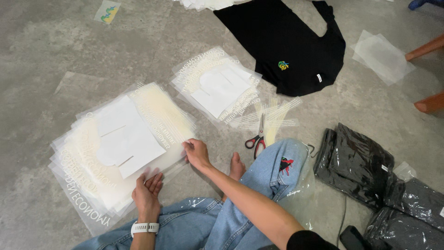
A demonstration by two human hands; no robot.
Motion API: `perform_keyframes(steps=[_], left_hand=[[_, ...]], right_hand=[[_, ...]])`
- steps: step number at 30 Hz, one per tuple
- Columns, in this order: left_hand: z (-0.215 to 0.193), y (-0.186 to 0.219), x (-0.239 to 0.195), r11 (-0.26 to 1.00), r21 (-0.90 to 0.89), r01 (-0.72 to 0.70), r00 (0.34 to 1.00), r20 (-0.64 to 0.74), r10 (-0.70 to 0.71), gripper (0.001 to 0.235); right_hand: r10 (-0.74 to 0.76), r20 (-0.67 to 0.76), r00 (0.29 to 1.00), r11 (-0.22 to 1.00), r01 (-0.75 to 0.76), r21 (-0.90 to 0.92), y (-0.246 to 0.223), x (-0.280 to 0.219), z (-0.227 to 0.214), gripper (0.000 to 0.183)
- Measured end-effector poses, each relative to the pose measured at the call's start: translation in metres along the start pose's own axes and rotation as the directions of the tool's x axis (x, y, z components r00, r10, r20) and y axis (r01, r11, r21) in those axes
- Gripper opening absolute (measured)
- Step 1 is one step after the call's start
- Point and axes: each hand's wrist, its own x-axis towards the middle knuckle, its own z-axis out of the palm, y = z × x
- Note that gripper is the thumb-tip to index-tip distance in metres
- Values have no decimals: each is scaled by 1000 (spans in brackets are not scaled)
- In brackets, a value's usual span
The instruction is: The person sits on the floor and uses scissors to cut the edges of stacked transparent plastic sheets. They repeatedly trim the sides of the stack, separating the cut strips and moving them aside.
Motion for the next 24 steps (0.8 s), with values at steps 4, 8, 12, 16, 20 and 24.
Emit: perform_keyframes(steps=[4,8,12,16,20,24], left_hand=[[-9,-7,16,998,-41,41,999,-29,-42,29],[-12,-9,19,998,-30,46,999,-26,-47,32],[-8,-4,11,998,-21,51,998,-28,-52,31],[-8,-5,12,998,-16,55,998,-40,-56,33],[-9,-4,10,999,-22,47,999,-18,-48,32],[-8,-3,9,999,-19,46,999,-20,-46,33]], right_hand=[[-18,28,999,997,20,-79,-12,4,5,35],[-9,51,999,998,12,-62,-9,8,4,22],[67,52,996,997,-65,-47,-2,11,-1,34],[26,45,999,1000,-26,-1,7,13,0,34],[43,32,999,999,-44,6,2,9,-1,34],[46,29,999,999,-46,13,3,10,-3,35]])
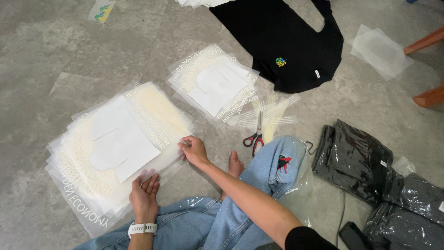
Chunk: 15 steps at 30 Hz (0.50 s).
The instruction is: The person sits on the floor and uses scissors to cut the edges of stacked transparent plastic sheets. They repeatedly trim the sides of the stack, separating the cut strips and moving them aside.
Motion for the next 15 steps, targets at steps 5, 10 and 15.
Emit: perform_keyframes(steps=[5,10,15], left_hand=[[-1,-2,3,1000,-10,6,1000,6,-6,31],[0,0,1,1000,7,14,1000,3,-14,33],[-1,-1,1,1000,8,1,1000,6,-1,33]], right_hand=[[14,-5,1000,999,-13,44,3,1,2,32],[35,-19,999,999,-34,31,-4,-2,1,30],[18,-7,1000,997,-17,70,6,6,3,27]])
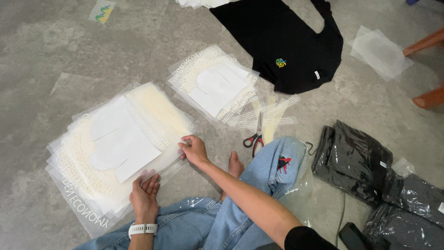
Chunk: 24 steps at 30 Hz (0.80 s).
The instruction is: The person sits on the floor and uses scissors to cut the edges of stacked transparent plastic sheets. They repeatedly trim the sides of the stack, separating the cut strips and moving them aside.
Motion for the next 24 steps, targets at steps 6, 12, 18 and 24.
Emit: perform_keyframes(steps=[6,12,18,24], left_hand=[[9,11,-17,1000,3,15,999,-28,-15,33],[11,13,-21,1000,0,19,999,-32,-19,33],[6,8,-13,1000,-25,5,1000,-1,-5,33],[9,14,-21,1000,-6,14,1000,0,-14,34]], right_hand=[[24,26,999,999,-23,-25,-19,-14,-7,33],[68,28,997,998,-68,-3,-29,-22,-10,30],[60,12,998,998,-60,-15,-26,-21,-11,32],[-141,-391,910,953,18,-302,-31,13,-70,20]])
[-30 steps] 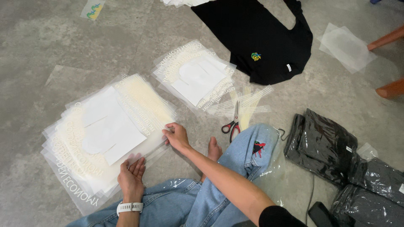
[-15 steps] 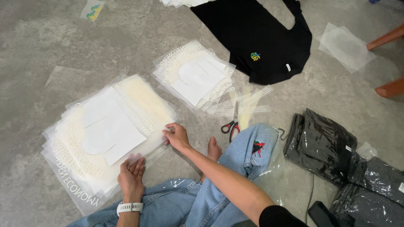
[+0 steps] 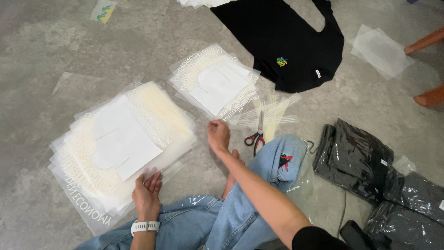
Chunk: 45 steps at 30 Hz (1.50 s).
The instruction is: The person sits on the floor and uses scissors to cut the edges of stacked transparent plastic sheets. They repeatedly trim the sides of the stack, separating the cut strips and moving them aside.
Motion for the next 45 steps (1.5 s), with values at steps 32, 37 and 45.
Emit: perform_keyframes(steps=[32,37,45], left_hand=[[-1,-14,31,989,-148,-3,1000,28,8,34],[-4,-13,33,990,-140,19,999,43,-13,31],[5,-39,41,998,-56,-4,993,119,11,44]], right_hand=[[507,-490,709,849,-509,140,162,47,-36,39],[478,-473,740,875,-450,179,238,91,-17,37],[199,-368,908,876,3,482,83,1,-34,43]])
